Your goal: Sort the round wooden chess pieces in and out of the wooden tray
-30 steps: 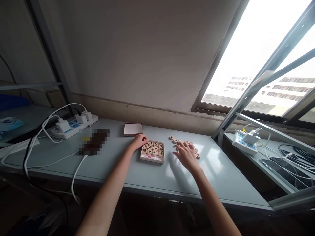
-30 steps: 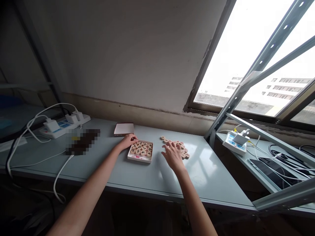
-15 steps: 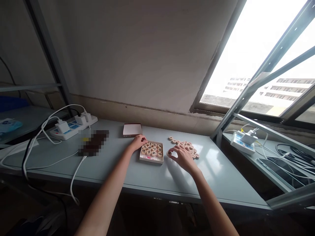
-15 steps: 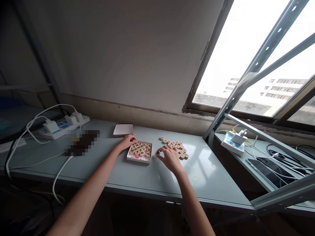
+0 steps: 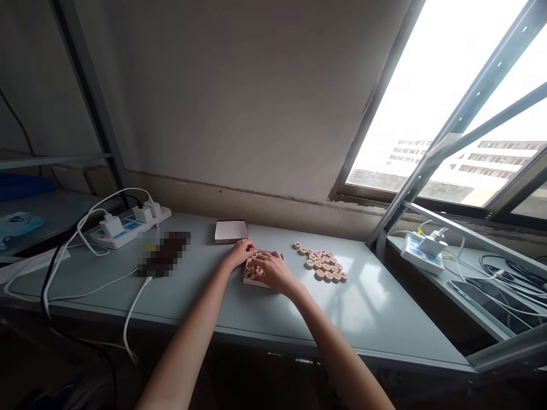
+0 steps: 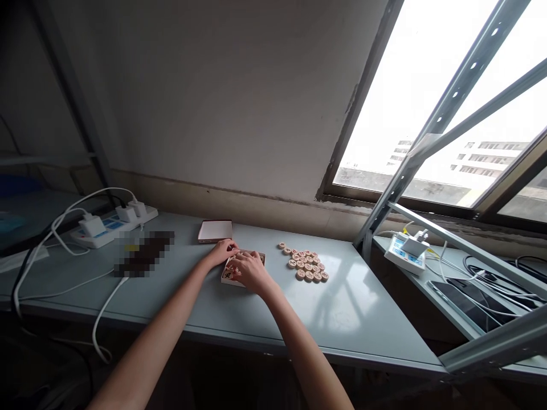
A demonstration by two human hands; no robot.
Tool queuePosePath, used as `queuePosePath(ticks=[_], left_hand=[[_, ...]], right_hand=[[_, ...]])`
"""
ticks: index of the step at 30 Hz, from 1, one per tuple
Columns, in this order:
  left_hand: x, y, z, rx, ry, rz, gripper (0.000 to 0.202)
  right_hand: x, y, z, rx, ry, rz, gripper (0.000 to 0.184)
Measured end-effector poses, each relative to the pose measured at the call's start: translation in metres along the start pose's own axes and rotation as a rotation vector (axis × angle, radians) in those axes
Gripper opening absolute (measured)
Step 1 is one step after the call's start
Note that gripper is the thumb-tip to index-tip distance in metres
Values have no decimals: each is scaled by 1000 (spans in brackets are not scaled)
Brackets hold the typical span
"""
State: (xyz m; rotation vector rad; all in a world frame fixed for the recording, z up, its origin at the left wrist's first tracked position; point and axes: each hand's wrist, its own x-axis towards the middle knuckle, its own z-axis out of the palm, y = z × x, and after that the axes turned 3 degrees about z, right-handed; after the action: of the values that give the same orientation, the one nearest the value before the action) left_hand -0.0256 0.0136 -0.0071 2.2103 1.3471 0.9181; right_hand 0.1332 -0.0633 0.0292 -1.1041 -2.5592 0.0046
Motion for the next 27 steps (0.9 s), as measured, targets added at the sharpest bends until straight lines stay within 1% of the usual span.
queuePosePath(ticks=[2, 6, 9, 11, 13, 15, 17, 18, 20, 23, 25, 27], left_hand=[[0, 0, 0, 0, 8, 0, 15], [0, 1, 0, 7, 11, 4, 14], [1, -2, 1, 8, -4, -2, 14], [1, -4, 2, 25, -4, -5, 15], [1, -6, 2, 44, -1, -3, 15], [1, -6, 2, 50, -1, -4, 15], [1, -5, 1, 41, -5, -10, 15], [1, -5, 1, 35, -7, -15, 15], [1, -3, 0, 22, -11, -23, 14], [0, -2, -1, 19, -19, -23, 14], [0, -2, -1, 28, -15, -18, 15], [-1, -2, -1, 37, -6, -15, 15]], right_hand=[[-2, 3, 1, 34, 15, 8, 23], [-6, 3, -2, 96, -4, -23, 12], [-9, 2, -5, 89, 15, -30, 14], [-15, 8, -10, 38, 61, 17, 16], [-26, 23, -15, -66, 127, 131, 20], [-43, 45, -21, -206, 182, 264, 23], [-64, 68, -25, -358, 155, 353, 28], [-74, 78, -27, -422, 127, 372, 30], [-91, 88, -28, -481, 78, 355, 30], [-104, 84, -27, -455, 48, 312, 35], [-104, 74, -26, -390, 40, 299, 35], [-98, 64, -27, -311, 44, 291, 31]])
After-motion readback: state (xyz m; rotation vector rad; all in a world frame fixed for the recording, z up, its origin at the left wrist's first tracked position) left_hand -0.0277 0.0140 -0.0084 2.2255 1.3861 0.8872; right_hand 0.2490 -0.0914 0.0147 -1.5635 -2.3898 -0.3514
